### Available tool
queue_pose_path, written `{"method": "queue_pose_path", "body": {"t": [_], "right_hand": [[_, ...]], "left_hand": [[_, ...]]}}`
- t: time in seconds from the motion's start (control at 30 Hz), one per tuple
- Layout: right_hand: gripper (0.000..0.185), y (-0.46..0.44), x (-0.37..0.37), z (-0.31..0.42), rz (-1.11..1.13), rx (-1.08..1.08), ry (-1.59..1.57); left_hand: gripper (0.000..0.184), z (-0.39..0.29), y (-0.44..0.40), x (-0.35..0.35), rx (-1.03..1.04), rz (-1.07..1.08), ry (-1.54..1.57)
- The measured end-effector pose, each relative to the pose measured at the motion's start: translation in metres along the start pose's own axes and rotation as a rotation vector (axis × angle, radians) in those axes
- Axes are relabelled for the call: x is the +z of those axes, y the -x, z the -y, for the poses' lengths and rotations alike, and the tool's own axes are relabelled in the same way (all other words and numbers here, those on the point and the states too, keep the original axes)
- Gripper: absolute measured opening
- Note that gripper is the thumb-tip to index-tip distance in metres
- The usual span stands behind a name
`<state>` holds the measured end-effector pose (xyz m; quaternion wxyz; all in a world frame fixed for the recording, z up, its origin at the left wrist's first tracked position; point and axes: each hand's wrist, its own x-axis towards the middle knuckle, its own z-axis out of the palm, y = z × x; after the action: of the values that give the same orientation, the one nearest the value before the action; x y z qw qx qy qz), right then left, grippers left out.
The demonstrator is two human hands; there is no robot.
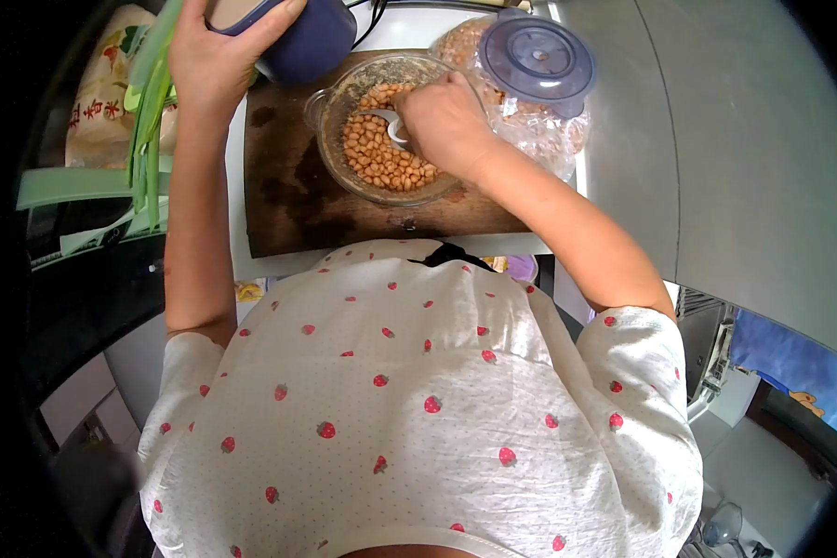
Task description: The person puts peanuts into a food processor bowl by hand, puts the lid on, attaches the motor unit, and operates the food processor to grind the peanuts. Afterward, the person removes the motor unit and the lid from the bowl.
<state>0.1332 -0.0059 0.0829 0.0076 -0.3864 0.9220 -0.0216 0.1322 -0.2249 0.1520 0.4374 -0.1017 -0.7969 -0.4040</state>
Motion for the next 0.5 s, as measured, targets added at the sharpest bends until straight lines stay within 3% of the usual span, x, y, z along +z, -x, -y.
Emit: {"method": "queue_pose_path", "body": {"t": [0.07, 0.2, 0.27, 0.5], "right_hand": [[0.012, 0.002, -0.002, -0.001, 0.002, -0.001, -0.038], [0.011, -0.002, -0.005, 0.000, 0.051, 0.025, -0.047], [0.011, 0.000, -0.001, 0.001, 0.059, 0.061, -0.111], [0.012, 0.004, -0.001, -0.004, 0.022, 0.063, -0.175]], "left_hand": [[0.071, -0.014, -0.002, -0.002, -0.146, 0.048, 0.037], [0.071, -0.017, -0.005, -0.005, -0.087, 0.067, 0.035], [0.071, -0.022, -0.004, -0.004, -0.195, 0.074, 0.161], [0.073, -0.020, -0.005, -0.002, -0.235, 0.083, 0.226]]}}
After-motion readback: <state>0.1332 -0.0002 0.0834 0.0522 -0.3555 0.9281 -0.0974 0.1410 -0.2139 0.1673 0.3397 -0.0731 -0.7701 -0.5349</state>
